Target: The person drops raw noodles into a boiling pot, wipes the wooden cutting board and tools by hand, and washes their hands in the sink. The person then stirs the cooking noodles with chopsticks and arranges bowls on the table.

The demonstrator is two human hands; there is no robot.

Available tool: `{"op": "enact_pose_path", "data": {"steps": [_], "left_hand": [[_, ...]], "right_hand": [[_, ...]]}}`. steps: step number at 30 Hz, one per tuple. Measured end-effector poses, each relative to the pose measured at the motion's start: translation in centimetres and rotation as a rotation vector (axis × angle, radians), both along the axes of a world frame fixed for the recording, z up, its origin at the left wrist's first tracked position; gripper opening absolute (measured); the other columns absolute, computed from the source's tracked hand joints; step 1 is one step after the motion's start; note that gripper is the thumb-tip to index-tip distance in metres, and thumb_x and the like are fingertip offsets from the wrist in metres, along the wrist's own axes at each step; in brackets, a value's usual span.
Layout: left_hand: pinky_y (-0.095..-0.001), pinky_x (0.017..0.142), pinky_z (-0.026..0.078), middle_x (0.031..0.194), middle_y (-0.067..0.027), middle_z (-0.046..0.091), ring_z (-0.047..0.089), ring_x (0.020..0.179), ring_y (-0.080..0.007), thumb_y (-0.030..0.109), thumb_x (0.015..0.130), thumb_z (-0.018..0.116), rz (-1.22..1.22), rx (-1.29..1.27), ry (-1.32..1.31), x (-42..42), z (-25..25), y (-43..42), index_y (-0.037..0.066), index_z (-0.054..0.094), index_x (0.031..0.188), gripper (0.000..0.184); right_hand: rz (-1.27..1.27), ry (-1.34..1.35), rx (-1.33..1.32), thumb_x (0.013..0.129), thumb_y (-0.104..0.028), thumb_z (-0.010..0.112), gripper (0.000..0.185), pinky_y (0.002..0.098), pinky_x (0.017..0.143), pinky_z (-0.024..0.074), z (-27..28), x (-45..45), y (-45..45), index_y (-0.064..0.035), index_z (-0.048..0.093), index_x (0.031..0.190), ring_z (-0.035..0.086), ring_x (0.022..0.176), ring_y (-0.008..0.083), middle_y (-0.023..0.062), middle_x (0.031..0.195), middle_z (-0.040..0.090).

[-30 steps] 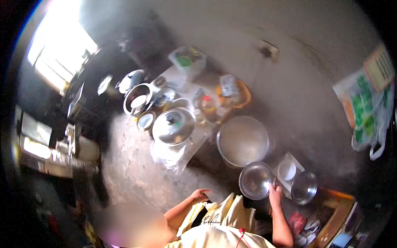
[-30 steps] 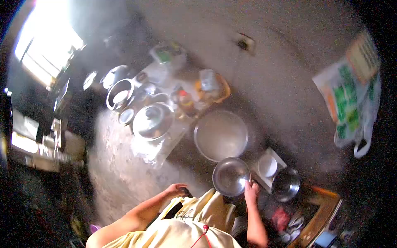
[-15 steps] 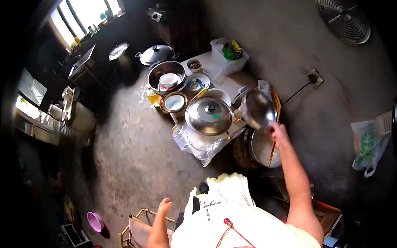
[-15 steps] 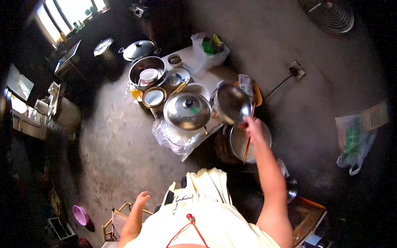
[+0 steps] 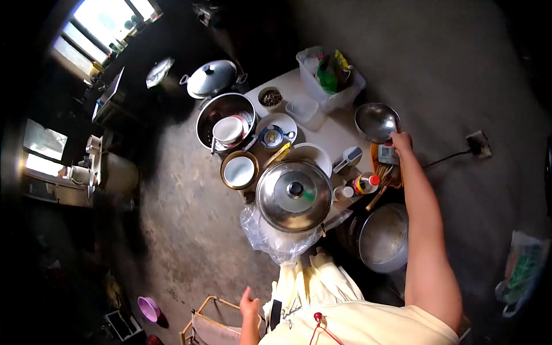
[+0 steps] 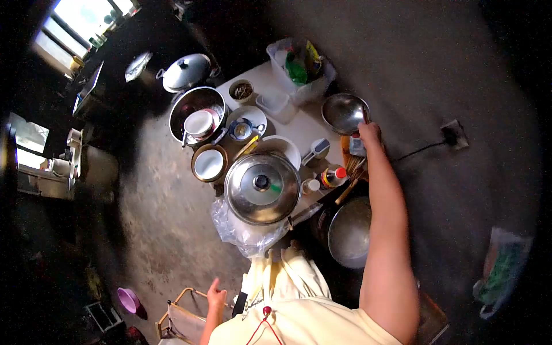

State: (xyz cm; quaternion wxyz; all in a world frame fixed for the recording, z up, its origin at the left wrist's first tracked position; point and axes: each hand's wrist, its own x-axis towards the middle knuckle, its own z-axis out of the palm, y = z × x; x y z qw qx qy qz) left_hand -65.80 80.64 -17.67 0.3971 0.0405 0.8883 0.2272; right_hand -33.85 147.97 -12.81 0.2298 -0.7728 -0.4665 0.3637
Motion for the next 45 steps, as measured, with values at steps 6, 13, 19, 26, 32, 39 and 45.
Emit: {"op": "enact_pose_path", "data": {"steps": [6,13,19,26,32,39,45], "left_hand": [[-0.0264,0.082,0.044,0.100,-0.0074,0.053,0.054,0.094,-0.0166,-0.003,0.073,0.054,-0.130,0.317,0.022,-0.6,0.0,10.9,0.008,0.049,0.119,0.048],[-0.0286,0.077,0.046,0.109,-0.0090,0.050,0.053,0.097,-0.0218,-0.001,0.073,0.057,-0.455,0.513,0.167,1.7,5.0,28.9,0.011,0.054,0.112,0.041],[-0.0370,0.077,0.045,0.120,-0.0092,0.045,0.051,0.098,-0.0289,0.011,0.070,0.064,-0.830,0.429,0.434,2.2,5.5,38.6,0.016,0.048,0.118,0.050],[-0.0422,0.061,0.047,0.087,-0.0115,0.048,0.053,0.074,-0.0315,0.009,0.064,0.062,-1.131,0.404,0.595,1.6,0.9,41.8,0.010,0.054,0.087,0.024],[-0.0410,0.065,0.046,0.091,-0.0090,0.050,0.054,0.080,-0.0304,0.009,0.060,0.064,-1.002,0.439,0.494,0.2,4.5,40.8,0.013,0.056,0.090,0.031],[-0.0382,0.067,0.046,0.090,-0.0096,0.051,0.055,0.079,-0.0299,0.007,0.064,0.063,-0.842,0.567,0.539,-4.2,9.1,35.9,0.012,0.056,0.090,0.027],[-0.0363,0.071,0.045,0.089,-0.0104,0.051,0.054,0.082,-0.0291,0.004,0.062,0.064,-0.858,0.599,0.528,-7.7,9.8,31.8,0.009,0.056,0.090,0.029]], "right_hand": [[0.098,-0.076,-0.256,0.072,-0.013,0.055,0.019,0.0325,0.044,0.0400,-8.2,-3.2,4.7,0.0053,0.056,0.077,0.054,0.053,0.0213,0.0139,0.064,0.056],[0.266,-0.148,-0.537,0.071,-0.009,0.058,0.013,0.0315,0.037,0.0344,-16.3,-5.4,7.2,0.0032,0.057,0.074,0.050,0.044,0.0186,0.0117,0.055,0.053],[0.376,-0.142,-0.605,0.076,-0.019,0.060,0.022,0.0330,0.037,0.0340,-12.9,-5.8,5.6,0.0013,0.057,0.084,0.048,0.045,0.0161,0.0093,0.057,0.053],[0.472,-0.005,0.107,0.082,-0.034,0.055,0.032,0.0297,0.067,0.0439,2.7,-3.5,-2.3,-0.0028,0.059,0.086,0.056,0.073,0.0155,0.0078,0.081,0.060],[0.469,0.329,-0.241,0.087,-0.035,0.049,0.032,0.0284,0.065,0.0432,9.8,-4.3,-20.1,-0.0053,0.061,0.087,0.052,0.068,0.0107,0.0023,0.070,0.057],[0.512,-0.115,-0.217,0.086,-0.026,0.047,0.029,0.0453,0.076,0.0422,-4.8,-10.3,-34.2,-0.0041,0.052,0.104,0.052,0.090,0.0387,0.0172,0.101,0.053],[0.377,-0.321,-0.298,0.081,-0.021,0.051,0.027,0.0507,0.070,0.0433,-10.7,-14.6,-35.3,-0.0075,0.043,0.103,0.056,0.084,0.0400,0.0190,0.090,0.059]]}}
